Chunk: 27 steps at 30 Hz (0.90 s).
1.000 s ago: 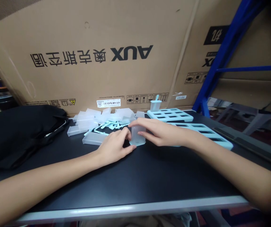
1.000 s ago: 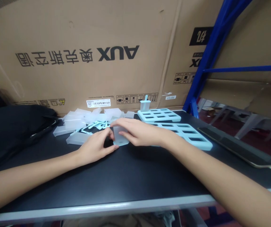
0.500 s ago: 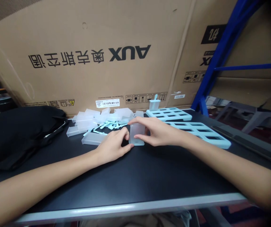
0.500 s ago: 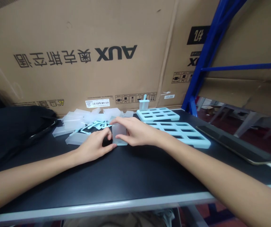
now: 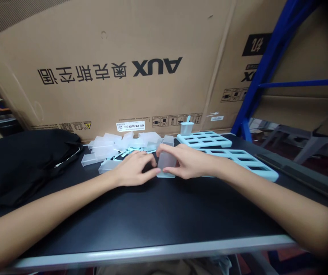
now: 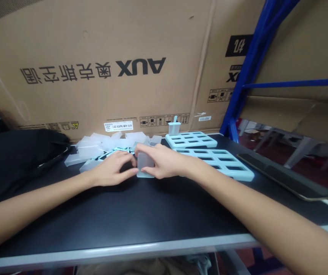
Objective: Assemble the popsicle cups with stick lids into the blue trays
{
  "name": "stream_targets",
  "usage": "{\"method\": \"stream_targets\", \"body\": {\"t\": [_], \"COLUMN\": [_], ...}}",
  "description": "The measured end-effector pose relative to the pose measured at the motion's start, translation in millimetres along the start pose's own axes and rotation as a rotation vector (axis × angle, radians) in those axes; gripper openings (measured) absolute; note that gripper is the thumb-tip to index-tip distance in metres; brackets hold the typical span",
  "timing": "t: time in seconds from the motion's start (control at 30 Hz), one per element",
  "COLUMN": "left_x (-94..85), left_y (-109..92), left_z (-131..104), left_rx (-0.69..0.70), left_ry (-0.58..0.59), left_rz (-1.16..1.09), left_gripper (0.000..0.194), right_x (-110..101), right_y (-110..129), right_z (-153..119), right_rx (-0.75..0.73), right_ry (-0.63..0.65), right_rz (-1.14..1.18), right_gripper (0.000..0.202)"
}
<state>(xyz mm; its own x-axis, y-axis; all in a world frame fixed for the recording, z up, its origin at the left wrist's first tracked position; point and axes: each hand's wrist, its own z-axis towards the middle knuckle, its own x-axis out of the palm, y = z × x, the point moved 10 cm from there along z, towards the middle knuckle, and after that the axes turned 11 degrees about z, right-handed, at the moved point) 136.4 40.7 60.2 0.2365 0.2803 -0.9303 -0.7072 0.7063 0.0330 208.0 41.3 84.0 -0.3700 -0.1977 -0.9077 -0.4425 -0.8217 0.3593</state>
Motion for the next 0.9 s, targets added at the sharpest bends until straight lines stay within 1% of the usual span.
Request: {"method": "stream_targets", "body": {"t": [0.07,0.13,0.23,0.33,0.47,0.57,0.63,0.7,0.83,0.9], "left_x": [-3.8,-3.1,8.1,14.5,13.5,9.6,6.4,5.0,6.8,7.6], "left_y": [19,35,44,41,32,29,28,27,21,15], "left_z": [2,1,0,0,2,3,2,0,-2,-3], "left_rx": [-0.089,-0.162,-0.174,-0.142,-0.097,-0.102,-0.111,-0.109,-0.083,-0.056], "left_ry": [-0.042,-0.065,-0.015,0.018,0.023,0.014,0.0,-0.005,0.005,-0.003], "left_rz": [0.094,0.227,0.371,0.455,0.52,0.497,0.448,0.379,0.273,0.24], "left_gripper": [0.022,0.023,0.025,0.026,0.022,0.013,0.01,0.011,0.012,0.012], "right_x": [-1,-2,-4,-5,-7,-10,-15,-26,-55,-62], "right_y": [-1,-4,-7,-9,-12,-17,-24,-35,-57,-67], "right_z": [0,-2,-5,-8,-10,-10,-11,-13,-21,-24], "right_rx": [0.034,0.069,0.086,0.082,0.082,0.094,0.12,0.16,0.234,0.268], "right_ry": [0.026,0.042,0.047,0.043,0.03,0.031,0.019,-0.04,-0.23,-0.272], "right_rz": [-0.021,-0.031,-0.025,-0.018,-0.048,-0.046,-0.017,-0.003,-0.04,-0.038], "right_gripper": [0.032,0.033,0.033,0.032,0.032,0.032,0.034,0.036,0.04,0.041]}}
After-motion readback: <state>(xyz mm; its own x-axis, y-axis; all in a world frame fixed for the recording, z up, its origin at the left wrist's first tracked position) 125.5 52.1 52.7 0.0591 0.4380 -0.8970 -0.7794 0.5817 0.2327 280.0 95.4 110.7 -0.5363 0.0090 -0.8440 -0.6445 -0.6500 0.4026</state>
